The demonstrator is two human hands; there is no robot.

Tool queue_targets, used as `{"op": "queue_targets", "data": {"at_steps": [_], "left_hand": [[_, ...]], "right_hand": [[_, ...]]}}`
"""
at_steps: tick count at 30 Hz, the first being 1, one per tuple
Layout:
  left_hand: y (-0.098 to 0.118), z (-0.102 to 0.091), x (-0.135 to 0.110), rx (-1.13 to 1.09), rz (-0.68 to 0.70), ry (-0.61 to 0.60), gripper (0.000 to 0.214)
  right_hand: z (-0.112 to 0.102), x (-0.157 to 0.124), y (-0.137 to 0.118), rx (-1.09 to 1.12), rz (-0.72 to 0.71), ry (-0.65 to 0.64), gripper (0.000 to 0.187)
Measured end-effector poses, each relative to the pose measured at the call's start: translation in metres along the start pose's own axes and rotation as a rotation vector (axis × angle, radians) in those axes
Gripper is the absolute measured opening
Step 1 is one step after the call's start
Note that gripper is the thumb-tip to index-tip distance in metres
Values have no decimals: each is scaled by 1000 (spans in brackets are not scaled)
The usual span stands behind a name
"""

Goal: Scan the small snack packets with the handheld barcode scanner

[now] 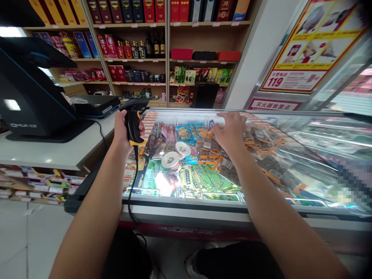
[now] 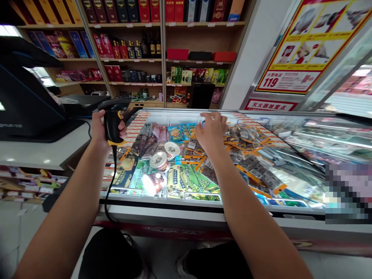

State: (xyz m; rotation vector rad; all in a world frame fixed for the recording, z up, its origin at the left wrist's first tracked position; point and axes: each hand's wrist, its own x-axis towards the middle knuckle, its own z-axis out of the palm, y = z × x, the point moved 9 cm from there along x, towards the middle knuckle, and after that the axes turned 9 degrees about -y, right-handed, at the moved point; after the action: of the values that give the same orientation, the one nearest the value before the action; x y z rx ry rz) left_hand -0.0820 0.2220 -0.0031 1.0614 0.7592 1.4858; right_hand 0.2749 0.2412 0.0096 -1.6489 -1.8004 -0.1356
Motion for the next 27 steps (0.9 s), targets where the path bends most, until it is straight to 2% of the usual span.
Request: {"op": "queue_targets", "data": {"at_steps": [2, 4, 6, 7, 10, 12, 14, 17, 20, 24, 27], "left_hand": [[15, -20, -3, 31, 92, 131, 50], [26, -39, -8, 80, 170, 272, 45], [31, -57, -12, 112, 199, 390, 43], [31, -64, -14, 116, 194, 433, 44], [32, -83, -17, 98, 189, 547, 47], [33, -90, -19, 83, 210, 600, 48], [33, -91, -17, 72, 232, 607, 49], [26, -83, -9, 59, 229, 532, 55], [18, -65, -2, 47, 203, 406, 61], [9, -26, 2, 11, 151, 179, 61], [-6, 7, -2, -17, 73, 35, 54]], "right_hand": [[34, -15, -59, 175, -232, -159, 35], [80, -37, -116, 330, -365, -420, 34], [124, -58, -159, 368, -359, -644, 47], [142, -65, -176, 341, -337, -711, 56], [179, -73, -215, 221, -302, -782, 71], [191, -70, -234, 166, -300, -772, 68], [197, -66, -245, 162, -298, -799, 55], [195, -62, -243, 236, -265, -897, 36], [178, -52, -216, 304, -188, -917, 22], [137, -28, -152, 467, -42, -748, 13], [100, -13, -98, 661, 76, -555, 30]]}}
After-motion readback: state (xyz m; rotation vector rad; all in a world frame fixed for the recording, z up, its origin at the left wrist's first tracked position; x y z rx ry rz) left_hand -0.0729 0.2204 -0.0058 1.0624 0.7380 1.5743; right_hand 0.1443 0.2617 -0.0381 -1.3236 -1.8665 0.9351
